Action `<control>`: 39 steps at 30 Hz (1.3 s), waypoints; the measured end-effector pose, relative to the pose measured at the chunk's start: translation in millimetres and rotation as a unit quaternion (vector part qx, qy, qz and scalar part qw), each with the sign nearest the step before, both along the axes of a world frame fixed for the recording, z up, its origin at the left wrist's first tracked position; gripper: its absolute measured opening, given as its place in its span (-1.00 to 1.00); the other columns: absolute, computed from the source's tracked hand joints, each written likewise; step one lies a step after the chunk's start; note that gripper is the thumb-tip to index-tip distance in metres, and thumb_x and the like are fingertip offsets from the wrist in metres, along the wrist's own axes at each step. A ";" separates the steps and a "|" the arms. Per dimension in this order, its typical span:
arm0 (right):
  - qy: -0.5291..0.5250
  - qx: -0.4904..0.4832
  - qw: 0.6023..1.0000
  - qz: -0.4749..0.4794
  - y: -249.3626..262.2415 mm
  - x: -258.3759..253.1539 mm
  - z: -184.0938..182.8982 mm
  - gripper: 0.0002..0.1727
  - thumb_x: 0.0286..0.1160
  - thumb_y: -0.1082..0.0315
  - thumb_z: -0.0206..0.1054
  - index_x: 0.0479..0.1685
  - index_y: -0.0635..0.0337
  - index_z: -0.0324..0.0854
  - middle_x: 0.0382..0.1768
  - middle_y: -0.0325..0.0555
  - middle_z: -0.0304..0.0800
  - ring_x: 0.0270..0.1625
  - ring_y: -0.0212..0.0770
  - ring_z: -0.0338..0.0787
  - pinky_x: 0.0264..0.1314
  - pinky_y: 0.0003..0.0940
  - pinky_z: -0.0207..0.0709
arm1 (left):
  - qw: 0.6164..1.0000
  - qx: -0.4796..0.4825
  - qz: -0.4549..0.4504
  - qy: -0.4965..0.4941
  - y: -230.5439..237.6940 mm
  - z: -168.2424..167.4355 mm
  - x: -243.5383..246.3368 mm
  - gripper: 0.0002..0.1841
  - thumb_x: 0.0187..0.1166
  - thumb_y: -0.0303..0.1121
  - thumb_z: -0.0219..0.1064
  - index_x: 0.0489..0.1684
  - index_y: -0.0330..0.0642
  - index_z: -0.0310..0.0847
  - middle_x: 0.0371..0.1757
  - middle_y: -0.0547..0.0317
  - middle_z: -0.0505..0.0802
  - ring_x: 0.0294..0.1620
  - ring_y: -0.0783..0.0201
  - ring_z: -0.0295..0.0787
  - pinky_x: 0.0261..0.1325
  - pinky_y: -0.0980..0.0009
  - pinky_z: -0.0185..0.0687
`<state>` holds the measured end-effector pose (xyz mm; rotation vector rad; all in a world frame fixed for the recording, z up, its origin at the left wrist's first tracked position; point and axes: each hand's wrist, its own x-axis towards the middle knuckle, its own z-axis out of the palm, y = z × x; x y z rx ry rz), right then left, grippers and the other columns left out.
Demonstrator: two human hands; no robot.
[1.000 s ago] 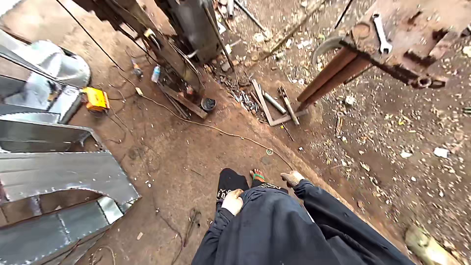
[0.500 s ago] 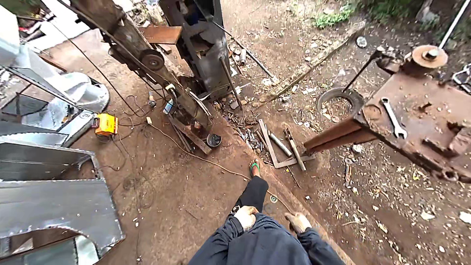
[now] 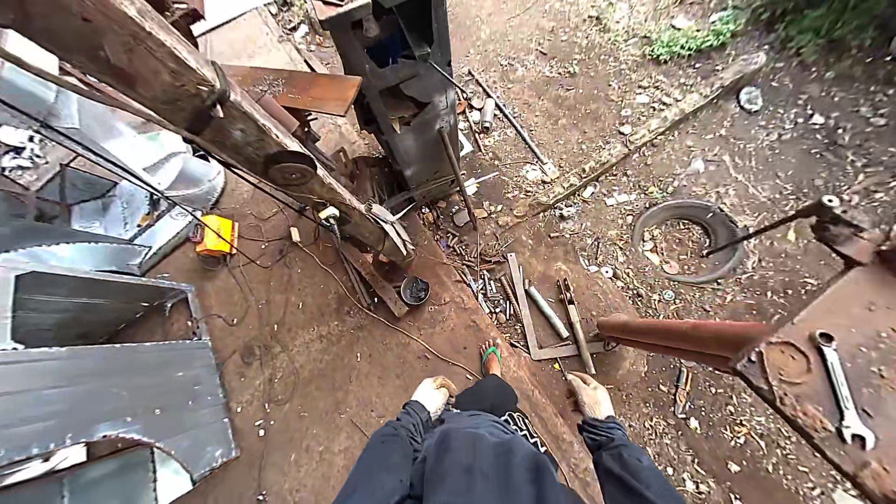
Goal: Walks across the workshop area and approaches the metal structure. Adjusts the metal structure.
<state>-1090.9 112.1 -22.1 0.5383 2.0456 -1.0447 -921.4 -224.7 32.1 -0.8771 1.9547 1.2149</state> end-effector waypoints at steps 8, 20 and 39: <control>-0.046 -0.004 0.985 0.168 -53.9 -30.6 -3.3 -0.58 0.78 0.11 0.20 0.36 0.18 0.69 -0.09 0.16 0.89 -0.17 0.07 0.90 -0.02 0.09 0.77 | 0.954 -0.086 0.274 -0.082 -63.0 12.3 52.1 -0.70 0.70 -0.34 0.19 0.25 -0.13 0.76 0.13 -0.10 0.89 0.08 -0.01 0.87 0.21 -0.07 0.76; -0.032 0.039 0.925 0.376 -82.5 -25.8 5.3 -0.57 0.74 0.07 0.17 0.37 0.09 0.69 -0.05 0.11 0.89 -0.13 0.04 0.90 0.04 0.11 0.76 | 0.856 -0.045 0.500 -0.123 55.6 10.3 230.9 -0.38 0.73 0.03 0.28 0.68 -0.13 0.40 0.42 -0.27 0.74 0.35 -0.15 0.76 0.43 -0.17 0.62; -0.092 0.104 0.830 0.540 46.6 231.6 -8.1 -0.58 0.75 0.16 0.22 0.35 0.27 0.67 -0.08 0.26 0.84 -0.17 0.09 0.84 0.02 0.12 0.71 | 0.695 0.039 0.713 -0.077 293.9 -8.7 503.1 -0.47 0.82 -0.02 0.15 0.56 -0.23 0.51 0.13 -0.26 0.85 -0.03 -0.10 0.85 0.10 -0.07 0.76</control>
